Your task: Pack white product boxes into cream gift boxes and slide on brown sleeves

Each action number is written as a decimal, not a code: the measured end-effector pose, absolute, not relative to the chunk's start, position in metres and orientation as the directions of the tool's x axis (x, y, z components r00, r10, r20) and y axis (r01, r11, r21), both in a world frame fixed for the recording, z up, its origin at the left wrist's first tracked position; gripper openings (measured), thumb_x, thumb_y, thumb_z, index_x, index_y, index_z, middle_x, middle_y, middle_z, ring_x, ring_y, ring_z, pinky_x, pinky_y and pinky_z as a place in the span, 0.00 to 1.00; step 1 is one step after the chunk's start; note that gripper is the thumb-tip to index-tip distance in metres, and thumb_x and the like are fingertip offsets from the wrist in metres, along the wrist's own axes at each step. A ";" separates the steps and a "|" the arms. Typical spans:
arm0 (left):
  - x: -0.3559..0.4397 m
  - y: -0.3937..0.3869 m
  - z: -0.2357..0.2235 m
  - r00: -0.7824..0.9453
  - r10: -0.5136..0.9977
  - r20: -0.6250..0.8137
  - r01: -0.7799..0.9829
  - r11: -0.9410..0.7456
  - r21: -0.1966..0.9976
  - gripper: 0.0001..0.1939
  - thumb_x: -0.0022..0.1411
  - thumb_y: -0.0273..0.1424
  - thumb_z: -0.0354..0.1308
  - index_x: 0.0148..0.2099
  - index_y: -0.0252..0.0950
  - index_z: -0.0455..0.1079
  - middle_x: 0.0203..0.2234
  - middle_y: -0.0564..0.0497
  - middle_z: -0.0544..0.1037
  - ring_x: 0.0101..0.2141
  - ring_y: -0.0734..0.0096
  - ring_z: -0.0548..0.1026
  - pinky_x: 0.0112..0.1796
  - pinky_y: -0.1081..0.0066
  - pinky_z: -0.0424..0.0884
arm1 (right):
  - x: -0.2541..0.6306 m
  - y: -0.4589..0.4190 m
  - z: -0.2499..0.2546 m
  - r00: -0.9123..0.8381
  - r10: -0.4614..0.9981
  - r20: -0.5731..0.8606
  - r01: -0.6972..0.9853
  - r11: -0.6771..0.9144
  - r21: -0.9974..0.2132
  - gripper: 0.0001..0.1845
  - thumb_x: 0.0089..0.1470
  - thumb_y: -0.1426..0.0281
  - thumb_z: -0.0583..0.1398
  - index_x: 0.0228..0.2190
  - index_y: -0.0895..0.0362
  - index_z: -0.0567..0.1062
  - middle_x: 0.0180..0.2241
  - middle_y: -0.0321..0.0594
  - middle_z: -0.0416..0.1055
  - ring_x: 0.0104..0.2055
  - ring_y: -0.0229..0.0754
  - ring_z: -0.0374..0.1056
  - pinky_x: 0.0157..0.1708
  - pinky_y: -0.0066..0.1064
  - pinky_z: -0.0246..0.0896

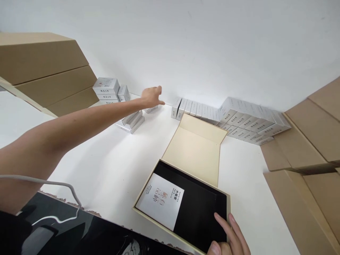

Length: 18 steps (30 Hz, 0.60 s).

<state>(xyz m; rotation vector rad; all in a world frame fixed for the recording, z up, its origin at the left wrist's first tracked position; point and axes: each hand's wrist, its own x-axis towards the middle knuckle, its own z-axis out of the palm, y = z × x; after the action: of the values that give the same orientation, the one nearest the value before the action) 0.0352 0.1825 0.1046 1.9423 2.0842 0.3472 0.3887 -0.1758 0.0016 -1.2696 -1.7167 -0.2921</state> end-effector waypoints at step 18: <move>0.046 0.175 0.122 0.006 0.969 -0.248 0.940 0.080 0.333 0.67 0.36 0.25 0.78 0.72 0.34 0.42 0.64 0.29 0.60 0.55 0.36 0.72 0.53 0.50 0.72 | 0.382 -0.181 0.006 0.045 0.665 0.746 0.862 0.352 -0.365 0.28 0.69 0.65 0.48 0.16 0.52 0.57 0.38 0.51 0.79 0.59 0.60 0.71 0.44 0.44 0.63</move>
<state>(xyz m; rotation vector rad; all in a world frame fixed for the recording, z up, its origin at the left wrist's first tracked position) 0.0461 0.1749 0.1220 1.8835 1.9585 0.0966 0.3816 -0.1811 0.0059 -1.3775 -1.6822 -0.2649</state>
